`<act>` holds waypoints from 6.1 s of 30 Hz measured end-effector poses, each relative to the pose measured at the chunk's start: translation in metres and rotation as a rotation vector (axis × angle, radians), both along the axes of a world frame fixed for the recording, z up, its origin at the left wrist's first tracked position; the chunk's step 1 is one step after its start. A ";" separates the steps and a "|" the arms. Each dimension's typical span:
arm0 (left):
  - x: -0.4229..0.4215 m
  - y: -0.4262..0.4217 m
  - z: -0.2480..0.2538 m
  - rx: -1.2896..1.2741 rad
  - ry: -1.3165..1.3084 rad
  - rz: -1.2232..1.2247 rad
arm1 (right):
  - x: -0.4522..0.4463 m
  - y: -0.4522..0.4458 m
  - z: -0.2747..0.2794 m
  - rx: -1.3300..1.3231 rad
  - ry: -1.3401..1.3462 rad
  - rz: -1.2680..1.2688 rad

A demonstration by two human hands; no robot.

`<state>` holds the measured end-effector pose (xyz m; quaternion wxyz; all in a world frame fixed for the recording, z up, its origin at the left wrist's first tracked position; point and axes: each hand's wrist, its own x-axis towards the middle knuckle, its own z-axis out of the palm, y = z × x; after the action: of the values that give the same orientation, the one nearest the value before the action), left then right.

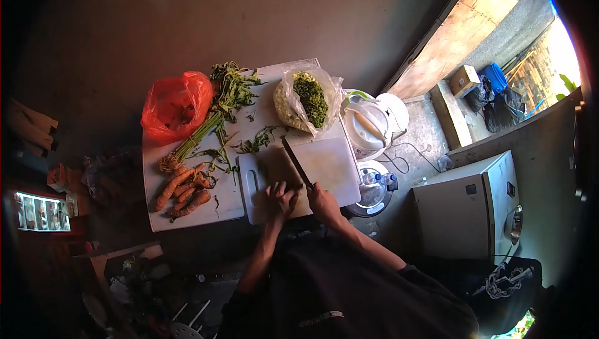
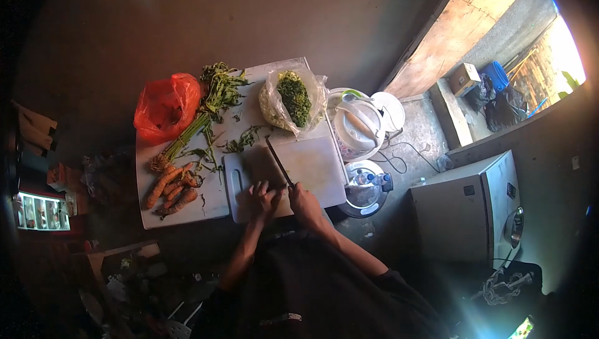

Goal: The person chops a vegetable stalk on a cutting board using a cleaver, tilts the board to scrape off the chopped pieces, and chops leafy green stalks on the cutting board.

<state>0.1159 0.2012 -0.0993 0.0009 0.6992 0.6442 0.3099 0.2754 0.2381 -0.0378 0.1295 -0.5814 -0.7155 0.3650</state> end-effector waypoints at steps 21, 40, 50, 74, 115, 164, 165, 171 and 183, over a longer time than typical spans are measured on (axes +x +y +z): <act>-0.005 -0.003 -0.015 -0.323 0.003 0.013 | 0.001 -0.011 0.002 -0.031 -0.005 0.015; -0.013 -0.006 -0.020 -0.287 0.004 -0.008 | 0.005 -0.015 0.000 -0.054 -0.018 -0.010; -0.011 -0.006 -0.015 -0.285 -0.044 -0.011 | 0.001 -0.010 -0.003 -0.066 -0.037 0.001; -0.005 -0.007 -0.020 -0.150 0.007 0.002 | 0.004 -0.007 0.014 -0.063 -0.021 0.006; -0.005 -0.009 -0.010 -0.077 0.017 0.025 | 0.014 -0.022 0.000 -0.036 -0.015 0.048; 0.007 -0.018 -0.019 -0.111 -0.042 0.103 | 0.002 -0.006 0.009 0.018 -0.007 0.124; 0.006 -0.018 -0.022 -0.114 -0.043 0.111 | 0.004 -0.007 0.015 0.015 0.014 0.132; 0.003 -0.017 -0.007 -0.221 0.027 0.111 | 0.000 -0.009 -0.002 -0.028 -0.018 0.087; 0.001 -0.020 -0.027 -0.076 -0.086 0.085 | 0.001 -0.017 -0.002 -0.006 -0.038 0.070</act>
<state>0.1174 0.1815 -0.1263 0.0421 0.6568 0.6839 0.3149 0.2761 0.2211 -0.0399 0.1013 -0.5632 -0.7368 0.3601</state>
